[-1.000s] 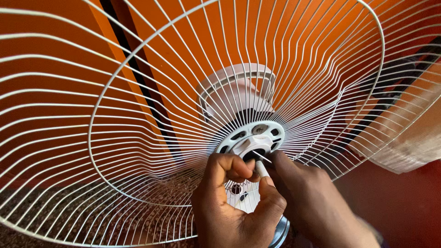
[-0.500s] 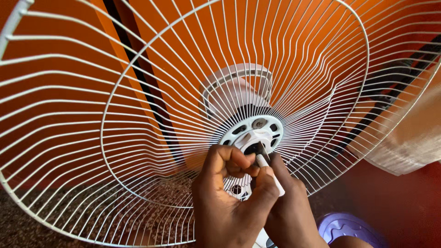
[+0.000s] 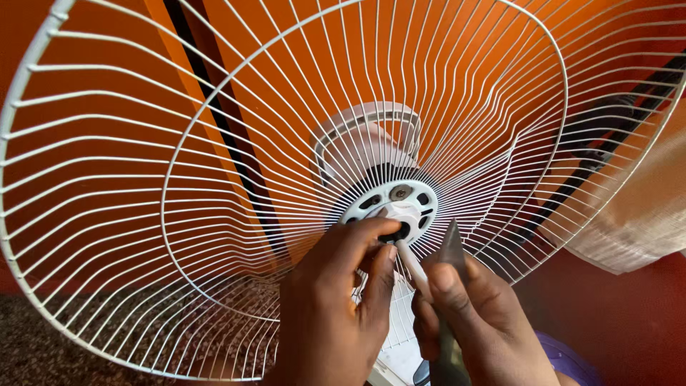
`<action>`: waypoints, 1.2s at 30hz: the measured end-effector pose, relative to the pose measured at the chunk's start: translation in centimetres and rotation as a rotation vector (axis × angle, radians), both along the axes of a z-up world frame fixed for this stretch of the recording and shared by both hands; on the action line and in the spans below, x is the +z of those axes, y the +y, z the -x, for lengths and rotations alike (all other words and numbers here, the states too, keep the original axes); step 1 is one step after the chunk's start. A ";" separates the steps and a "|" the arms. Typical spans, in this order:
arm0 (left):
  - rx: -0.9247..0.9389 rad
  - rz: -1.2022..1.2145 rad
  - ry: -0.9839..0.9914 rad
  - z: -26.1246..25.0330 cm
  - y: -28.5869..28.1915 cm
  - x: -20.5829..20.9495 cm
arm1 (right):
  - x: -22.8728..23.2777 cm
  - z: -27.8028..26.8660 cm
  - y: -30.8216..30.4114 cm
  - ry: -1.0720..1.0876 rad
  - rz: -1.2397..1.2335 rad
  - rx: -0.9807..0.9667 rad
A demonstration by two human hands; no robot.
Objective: The person uses a knife to pry and adjust a small white plastic piece at the center hub of a standing electric fan. They repeatedly insert the blade into the hub and apply leverage to shift the component.
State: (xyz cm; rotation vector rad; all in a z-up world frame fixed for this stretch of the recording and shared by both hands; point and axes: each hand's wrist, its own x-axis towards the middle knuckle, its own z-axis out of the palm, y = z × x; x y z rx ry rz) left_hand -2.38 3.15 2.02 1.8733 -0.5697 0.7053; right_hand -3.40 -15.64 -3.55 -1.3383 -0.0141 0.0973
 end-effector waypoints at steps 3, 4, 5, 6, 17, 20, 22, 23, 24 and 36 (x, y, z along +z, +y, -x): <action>0.011 -0.362 0.102 -1.2 0.8 1.3 | 0.8 0.0 0.1 -0.021 0.004 0.022; 0.000 -0.443 0.100 -1.3 1.1 1.5 | 1.0 0.0 0.1 -0.024 0.007 0.024; -0.010 -0.528 0.092 -1.4 1.3 1.7 | 1.0 0.2 0.2 -0.033 0.005 0.027; -0.019 -0.612 0.084 -1.4 1.4 1.9 | 0.9 0.2 0.2 -0.042 0.004 0.029; 0.046 -0.592 -0.103 -2.5 1.6 3.4 | 3.6 -0.4 0.3 -0.003 0.105 0.076; 0.063 -0.475 -0.168 -2.2 1.2 2.1 | 4.1 -0.1 0.6 0.031 0.166 0.038; 0.071 -0.391 -0.202 -1.9 1.0 1.3 | 4.5 -0.1 1.0 0.062 0.193 0.012; 0.069 -0.345 -0.206 -1.8 0.8 0.9 | 4.7 -0.1 1.2 0.087 0.194 0.005; 0.067 -0.300 -0.209 -1.8 0.7 0.6 | 4.9 -0.3 1.3 0.111 0.195 -0.002; 0.058 -0.024 -0.060 -1.2 -0.8 -2.8 | 4.4 -0.1 2.3 0.046 0.119 -0.020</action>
